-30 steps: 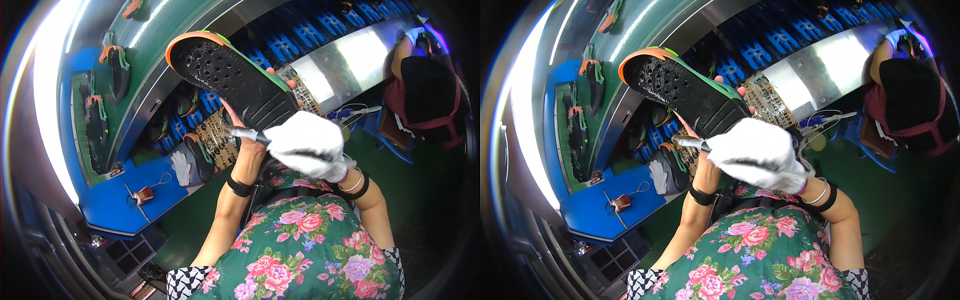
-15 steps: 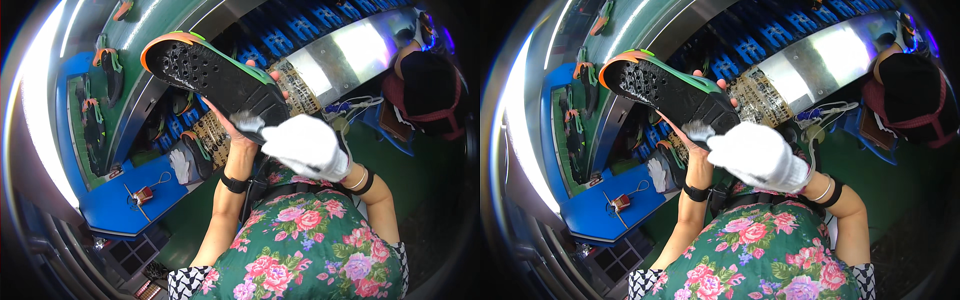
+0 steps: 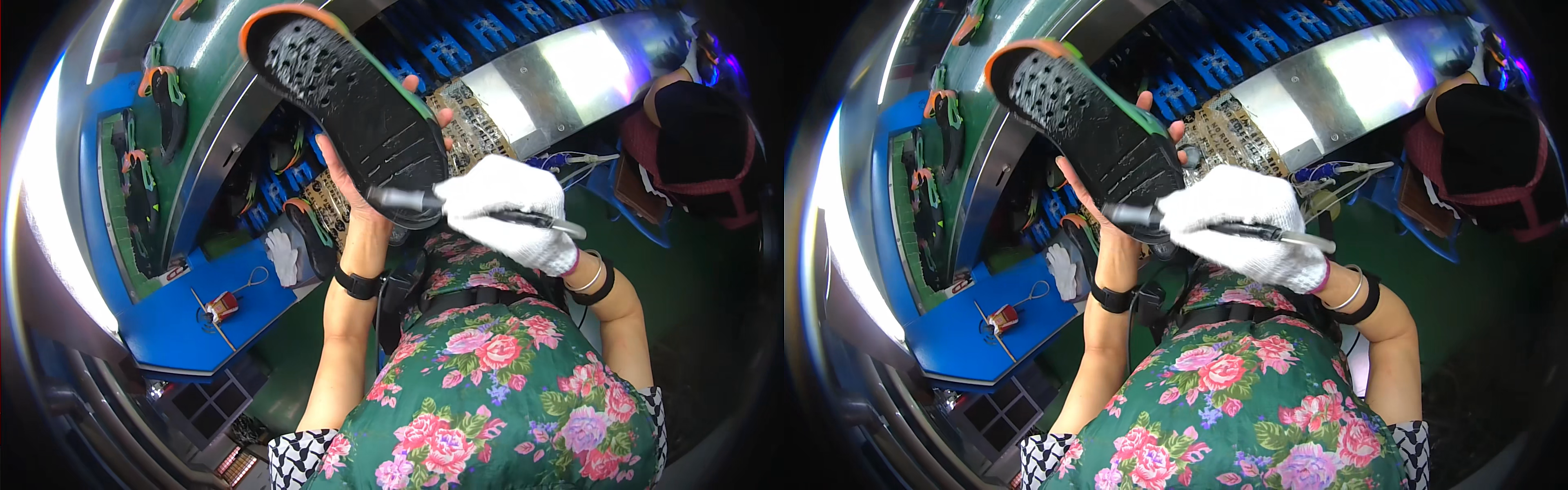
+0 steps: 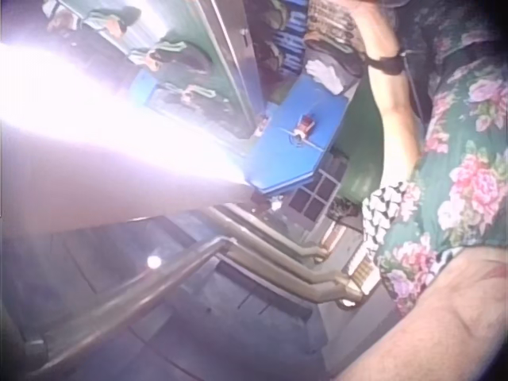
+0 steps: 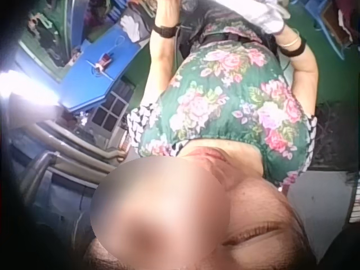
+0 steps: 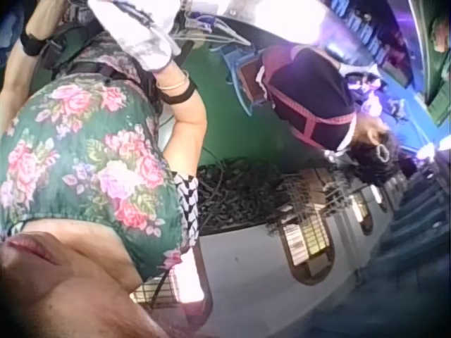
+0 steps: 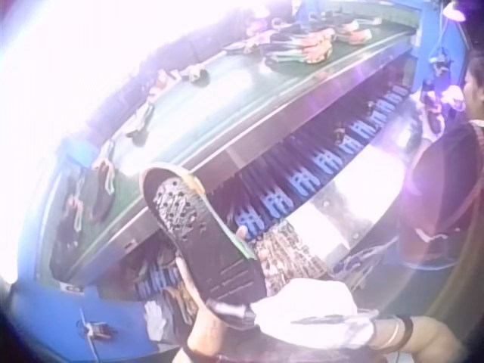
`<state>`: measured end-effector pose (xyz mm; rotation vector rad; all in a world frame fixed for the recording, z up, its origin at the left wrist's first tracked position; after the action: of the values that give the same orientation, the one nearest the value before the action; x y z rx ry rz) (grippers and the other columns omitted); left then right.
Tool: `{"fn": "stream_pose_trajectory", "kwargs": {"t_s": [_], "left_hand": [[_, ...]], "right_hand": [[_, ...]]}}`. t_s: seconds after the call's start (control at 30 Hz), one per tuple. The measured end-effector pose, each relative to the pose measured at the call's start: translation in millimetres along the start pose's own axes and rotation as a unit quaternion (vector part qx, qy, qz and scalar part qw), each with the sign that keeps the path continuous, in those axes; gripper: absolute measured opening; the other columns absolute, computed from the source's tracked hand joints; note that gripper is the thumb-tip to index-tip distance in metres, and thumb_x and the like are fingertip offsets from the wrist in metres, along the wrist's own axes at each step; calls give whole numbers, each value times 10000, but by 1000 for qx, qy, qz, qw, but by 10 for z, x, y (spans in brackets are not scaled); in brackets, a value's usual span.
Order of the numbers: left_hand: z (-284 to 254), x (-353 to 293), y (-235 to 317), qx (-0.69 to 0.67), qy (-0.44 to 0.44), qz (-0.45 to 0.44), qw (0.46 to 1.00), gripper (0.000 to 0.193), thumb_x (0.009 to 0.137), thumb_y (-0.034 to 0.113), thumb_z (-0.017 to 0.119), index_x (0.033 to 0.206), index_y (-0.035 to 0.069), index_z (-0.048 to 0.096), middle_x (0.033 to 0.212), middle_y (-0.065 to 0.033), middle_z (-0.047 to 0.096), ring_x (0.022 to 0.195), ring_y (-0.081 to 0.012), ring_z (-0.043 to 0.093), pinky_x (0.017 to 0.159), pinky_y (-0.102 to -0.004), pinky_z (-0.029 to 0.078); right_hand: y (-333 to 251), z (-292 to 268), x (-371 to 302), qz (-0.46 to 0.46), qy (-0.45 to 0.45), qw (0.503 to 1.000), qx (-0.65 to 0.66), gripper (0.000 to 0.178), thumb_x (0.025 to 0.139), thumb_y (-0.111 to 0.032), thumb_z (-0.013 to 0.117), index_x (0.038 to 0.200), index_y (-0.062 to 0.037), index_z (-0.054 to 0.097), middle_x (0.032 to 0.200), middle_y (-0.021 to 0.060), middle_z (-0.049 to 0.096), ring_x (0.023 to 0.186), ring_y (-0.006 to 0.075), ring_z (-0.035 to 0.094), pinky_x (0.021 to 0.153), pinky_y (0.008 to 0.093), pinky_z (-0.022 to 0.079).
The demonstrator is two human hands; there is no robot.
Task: Applying adhesive to the soles of shoes using a brush on a manufacturing line.
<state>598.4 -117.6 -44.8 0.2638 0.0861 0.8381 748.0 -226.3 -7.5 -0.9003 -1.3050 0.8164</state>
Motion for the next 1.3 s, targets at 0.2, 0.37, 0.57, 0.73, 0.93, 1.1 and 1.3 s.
{"fn": "stream_pose_trajectory", "kwargs": {"t_s": [0.2, 0.37, 0.57, 0.73, 0.93, 1.1, 1.3], "left_hand": [[-36, 12, 61, 12, -7, -34, 999, 1034, 866, 798, 464, 1561, 60, 261, 1568, -212, 318, 1279, -542, 478, 966, -640, 521], [14, -43, 78, 7, -30, -74, 997, 1028, 880, 787, 440, 1580, 64, 230, 1568, -273, 296, 1261, -565, 488, 975, -606, 525], [22, -20, 158, 25, -60, -111, 992, 1045, 862, 718, 548, 1588, 59, 187, 1578, -287, 252, 1254, -546, 501, 998, -589, 513], [-173, 12, 288, 131, 0, -101, 986, 1059, 853, 720, 556, 1588, 53, 186, 1568, -294, 273, 1246, -548, 510, 1005, -592, 505], [-164, 224, 340, 251, 64, -131, 957, 963, 900, 723, 419, 1580, 61, 250, 1517, -360, 335, 1224, -562, 532, 1063, -613, 441], [-27, 592, 394, 148, 75, -202, 965, 829, 958, 666, 416, 1497, 37, 389, 1401, -272, 498, 1182, -441, 594, 995, -554, 509], [125, 901, 418, 287, 131, -267, 911, 622, 947, 469, 602, 1337, -15, 592, 1229, -245, 668, 971, -311, 729, 910, -457, 586]], "right_hand": [[-189, 107, -61, -78, -121, 986, -82, 192, 751, -22, 809, 934, -52, 761, 966, 152, 743, 828, 266, 713, 748, 357, 560], [-1, 12, -20, 52, -27, 998, 12, 107, 792, -4, 784, 894, -29, 768, 981, 122, 759, 890, 223, 724, 781, 337, 572], [-183, 160, -56, -74, -122, 985, -97, 189, 733, -7, 806, 912, -57, 774, 969, 112, 757, 844, 251, 718, 748, 340, 560], [5, 60, -21, 7, -56, 998, -6, 138, 757, 20, 795, 884, -19, 757, 941, 118, 761, 874, 233, 729, 803, 341, 571], [-17, 54, 55, -110, -65, 976, -174, 227, 757, 12, 796, 974, -48, 772, 1008, 107, 758, 867, 237, 711, 774, 337, 558], [-11, -18, 231, -125, -34, 969, -213, 216, 733, 67, 785, 934, -7, 756, 956, 153, 754, 857, 261, 711, 794, 353, 556], [-76, 20, 326, -138, 6, 956, -260, 205, 747, 38, 803, 937, -30, 765, 980, 138, 761, 876, 247, 717, 810, 342, 560]]}}
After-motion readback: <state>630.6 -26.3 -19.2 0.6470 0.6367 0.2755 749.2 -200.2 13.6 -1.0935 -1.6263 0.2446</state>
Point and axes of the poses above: each hand's wrist, its own x-axis towards the middle knuckle, its own z-axis out of the palm, y = z × x, the point moved 3 cm from there along x, towards the middle knuckle
